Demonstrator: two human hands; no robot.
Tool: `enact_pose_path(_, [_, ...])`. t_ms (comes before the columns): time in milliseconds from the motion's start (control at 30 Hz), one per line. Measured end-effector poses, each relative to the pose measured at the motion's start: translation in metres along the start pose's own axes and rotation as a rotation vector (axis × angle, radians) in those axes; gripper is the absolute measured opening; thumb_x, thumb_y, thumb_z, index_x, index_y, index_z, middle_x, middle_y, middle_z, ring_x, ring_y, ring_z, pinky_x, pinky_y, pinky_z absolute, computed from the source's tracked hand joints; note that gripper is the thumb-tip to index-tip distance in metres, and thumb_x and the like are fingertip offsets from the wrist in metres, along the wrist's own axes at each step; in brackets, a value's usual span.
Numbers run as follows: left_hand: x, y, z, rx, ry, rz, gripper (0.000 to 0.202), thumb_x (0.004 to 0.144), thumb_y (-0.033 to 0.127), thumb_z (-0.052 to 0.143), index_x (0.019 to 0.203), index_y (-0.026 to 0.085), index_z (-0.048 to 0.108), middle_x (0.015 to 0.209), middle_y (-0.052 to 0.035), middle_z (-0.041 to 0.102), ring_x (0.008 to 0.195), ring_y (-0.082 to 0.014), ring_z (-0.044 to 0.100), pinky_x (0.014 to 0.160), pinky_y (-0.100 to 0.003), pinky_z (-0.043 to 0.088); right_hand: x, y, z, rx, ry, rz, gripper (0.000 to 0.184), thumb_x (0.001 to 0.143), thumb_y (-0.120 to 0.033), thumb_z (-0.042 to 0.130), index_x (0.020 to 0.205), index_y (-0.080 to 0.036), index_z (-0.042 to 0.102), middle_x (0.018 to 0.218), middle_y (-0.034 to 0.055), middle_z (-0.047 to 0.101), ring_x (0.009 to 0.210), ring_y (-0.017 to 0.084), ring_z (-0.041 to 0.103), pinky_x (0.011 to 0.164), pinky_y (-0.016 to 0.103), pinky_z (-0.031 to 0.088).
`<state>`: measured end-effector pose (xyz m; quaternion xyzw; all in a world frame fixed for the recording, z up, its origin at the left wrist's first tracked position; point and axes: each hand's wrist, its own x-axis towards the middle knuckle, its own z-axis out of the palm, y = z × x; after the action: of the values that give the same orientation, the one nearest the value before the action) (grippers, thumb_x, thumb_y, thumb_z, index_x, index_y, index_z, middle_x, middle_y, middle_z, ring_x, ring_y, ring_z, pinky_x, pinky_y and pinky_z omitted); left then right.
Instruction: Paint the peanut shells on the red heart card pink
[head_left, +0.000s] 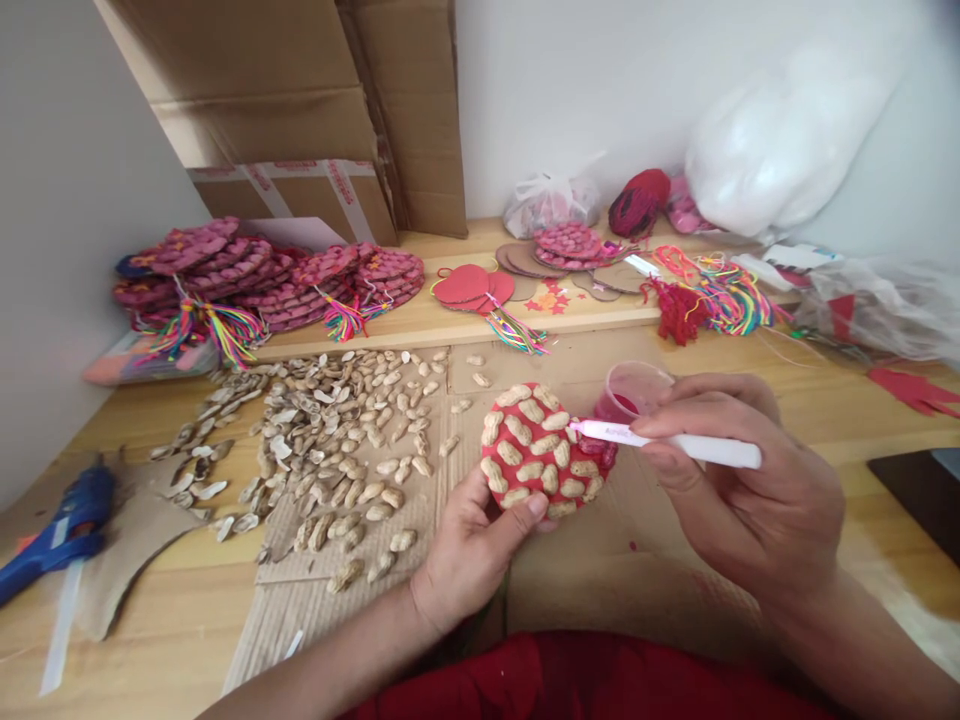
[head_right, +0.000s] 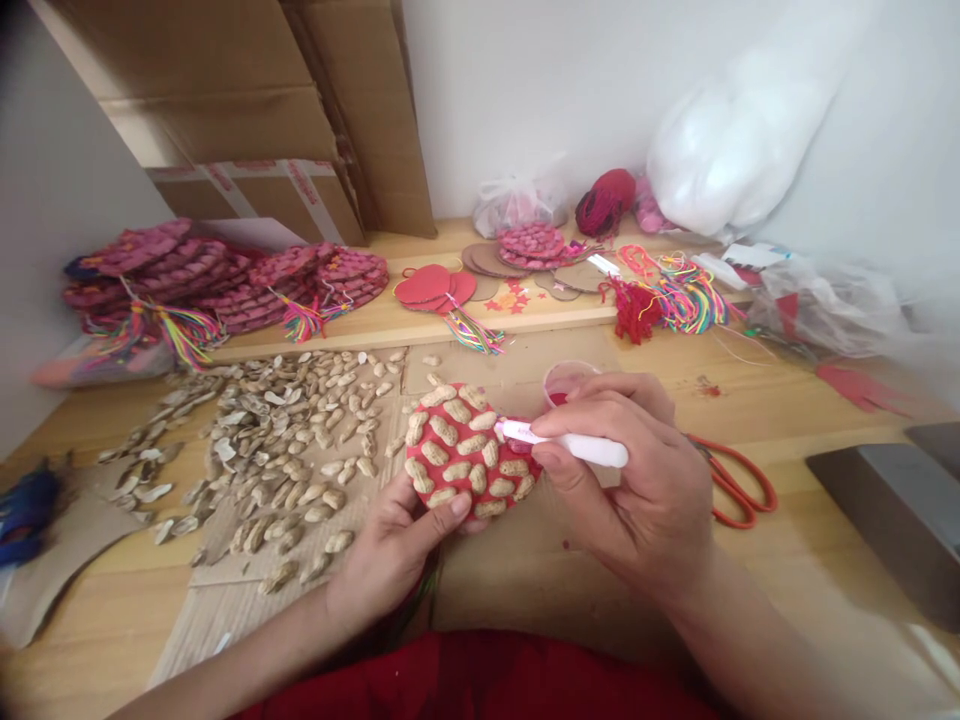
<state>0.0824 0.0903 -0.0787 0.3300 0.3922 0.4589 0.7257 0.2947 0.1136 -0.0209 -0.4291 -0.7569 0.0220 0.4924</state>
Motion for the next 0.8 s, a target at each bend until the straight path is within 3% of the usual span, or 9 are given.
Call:
enact_pose_path(233, [-0.0009,-0.0024,-0.0014,0.012,-0.003,0.009,0.040,0.082,0.031,0.082,0.117,0.019,0.067,0.114,-0.0082,0.076,0.098,-0.0215,0.072,0.081,-0.029,0.060,0.0006,-0.0006,-0.0011,-0.073,0.023,-0.038,0.021,0.083,-0.014,0.070,0.100,-0.025,0.067,0.086,-0.0005,0.073,0.089,0.021,0.062,0.087,0.040,0.048])
enact_pose_path(500, [0.0009,-0.0048,-0.0010,0.003,-0.036,0.069,0.032,0.085,0.026,0.079,0.115,0.020,0.070,0.113,-0.0052,0.077,0.098,-0.0161,0.071,0.086,-0.024,0.057,0.0004,-0.0013,-0.0012,-0.057,0.027,-0.033,0.019,0.083,-0.013,0.069,0.099,-0.024,0.069,0.085,0.0004,0.073,0.093,0.022,0.062,0.088,0.042,0.048])
enact_pose_path(600, [0.0012,-0.0060,-0.0021,0.003,-0.036,0.068,0.032,0.086,0.025,0.079,0.115,0.020,0.069,0.117,-0.0058,0.077,0.100,-0.0169,0.072,0.087,-0.025,0.057,0.0000,-0.0018,-0.0026,-0.062,0.077,-0.009,0.019,0.083,-0.013,0.070,0.098,-0.024,0.069,0.086,0.0009,0.073,0.092,0.022,0.062,0.086,0.042,0.048])
enact_pose_path(800, [0.0008,-0.0100,-0.0049,0.041,-0.035,0.080,0.032,0.086,0.027,0.078,0.116,0.021,0.070,0.122,-0.0060,0.076,0.112,-0.0220,0.070,0.099,-0.033,0.054,-0.0012,-0.0037,-0.0040,-0.027,0.045,-0.004,0.019,0.083,-0.014,0.069,0.099,-0.025,0.069,0.086,0.0003,0.073,0.093,0.022,0.062,0.087,0.042,0.048])
